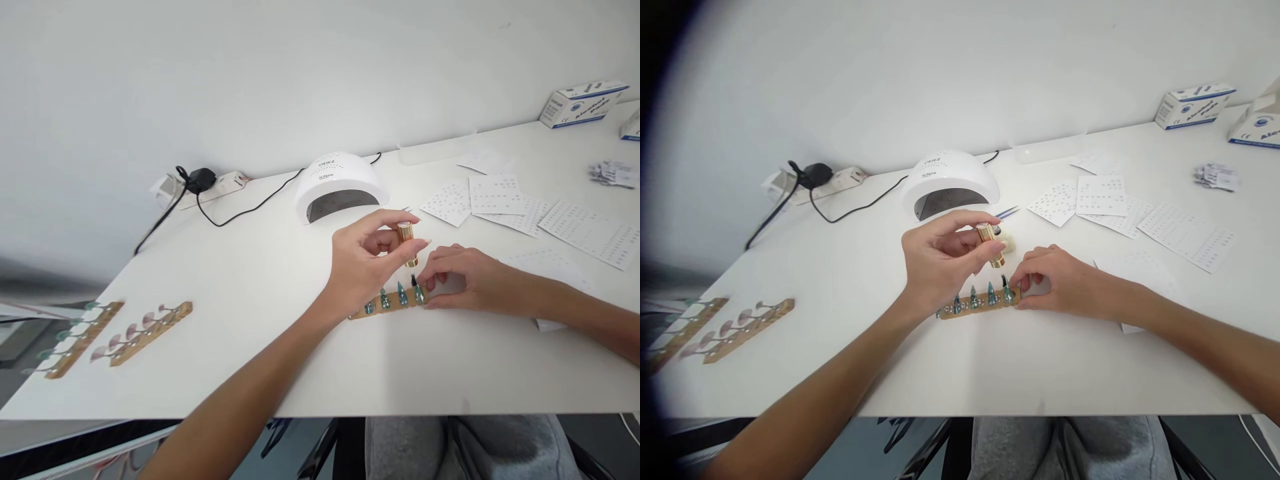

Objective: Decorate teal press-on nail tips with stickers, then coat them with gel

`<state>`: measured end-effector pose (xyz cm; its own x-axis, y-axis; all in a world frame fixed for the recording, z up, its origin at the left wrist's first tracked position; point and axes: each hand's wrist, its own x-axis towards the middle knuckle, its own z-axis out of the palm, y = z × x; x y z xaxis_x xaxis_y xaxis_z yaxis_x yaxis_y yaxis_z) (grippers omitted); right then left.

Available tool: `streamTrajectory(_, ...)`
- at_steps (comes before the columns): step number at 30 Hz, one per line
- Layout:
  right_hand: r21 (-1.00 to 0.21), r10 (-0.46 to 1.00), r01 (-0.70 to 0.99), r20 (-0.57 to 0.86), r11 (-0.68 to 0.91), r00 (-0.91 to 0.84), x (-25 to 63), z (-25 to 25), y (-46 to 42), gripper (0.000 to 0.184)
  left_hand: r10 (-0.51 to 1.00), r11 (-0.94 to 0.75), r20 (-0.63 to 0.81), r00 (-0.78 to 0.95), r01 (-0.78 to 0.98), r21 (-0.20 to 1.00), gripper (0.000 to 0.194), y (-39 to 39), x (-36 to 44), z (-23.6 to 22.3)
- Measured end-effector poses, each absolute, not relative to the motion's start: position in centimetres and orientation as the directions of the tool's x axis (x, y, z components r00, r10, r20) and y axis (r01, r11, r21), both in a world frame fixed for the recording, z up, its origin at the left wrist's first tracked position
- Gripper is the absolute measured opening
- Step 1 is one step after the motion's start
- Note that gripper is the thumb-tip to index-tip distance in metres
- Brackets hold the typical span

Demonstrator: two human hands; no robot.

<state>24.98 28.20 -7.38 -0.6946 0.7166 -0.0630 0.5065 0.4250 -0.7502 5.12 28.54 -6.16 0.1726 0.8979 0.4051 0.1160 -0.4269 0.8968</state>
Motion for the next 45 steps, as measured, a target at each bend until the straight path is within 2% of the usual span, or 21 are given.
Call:
streamTrajectory(5,-0.749,0.713,0.508,-0.067,0.426,-0.698,25.0,-7.4,28.2,0.016,0.88,-0.476,0.467,0.089,0.171,0.863,0.018,28.3,5.3,-6.2)
streamTrajectory(11,-0.742,0.713,0.515,-0.073,0.429,-0.698,25.0,-7.2,28.2,0.017,0.894,-0.447,0.448,0.013,0.093,0.889,0.016,28.2,5.4,-5.4)
streamTrajectory(17,-0.739,0.714,0.513,-0.062,0.437,-0.697,25.1,-7.6,28.4,0.017,0.939,-0.301,0.294,0.179,0.017,0.953,0.016,27.9,5.5,-5.3)
streamTrajectory(21,-0.744,0.712,0.505,-0.056,0.438,-0.7,25.2,-7.7,28.4,0.02,0.938,-0.272,0.259,0.23,0.026,0.962,0.018,27.6,5.6,-5.7)
streamTrajectory(24,-0.749,0.71,0.505,-0.066,0.429,-0.701,25.1,-7.6,28.4,0.023,0.933,-0.299,0.277,0.229,0.065,0.952,0.018,27.7,5.5,-5.9)
streamTrajectory(28,-0.745,0.715,0.518,-0.08,0.421,-0.695,25.0,-7.4,28.3,0.018,0.922,-0.352,0.328,0.208,0.088,0.932,0.018,28.0,5.4,-6.0)
streamTrajectory(39,-0.749,0.715,0.508,-0.067,0.424,-0.696,24.9,-7.3,28.3,0.014,0.868,-0.495,0.494,0.059,0.188,0.848,0.018,28.3,5.4,-6.3)
streamTrajectory(45,-0.736,0.717,0.52,-0.067,0.434,-0.694,25.0,-7.4,28.3,0.018,0.898,-0.44,0.44,0.033,0.112,0.891,0.018,27.7,5.6,-5.3)
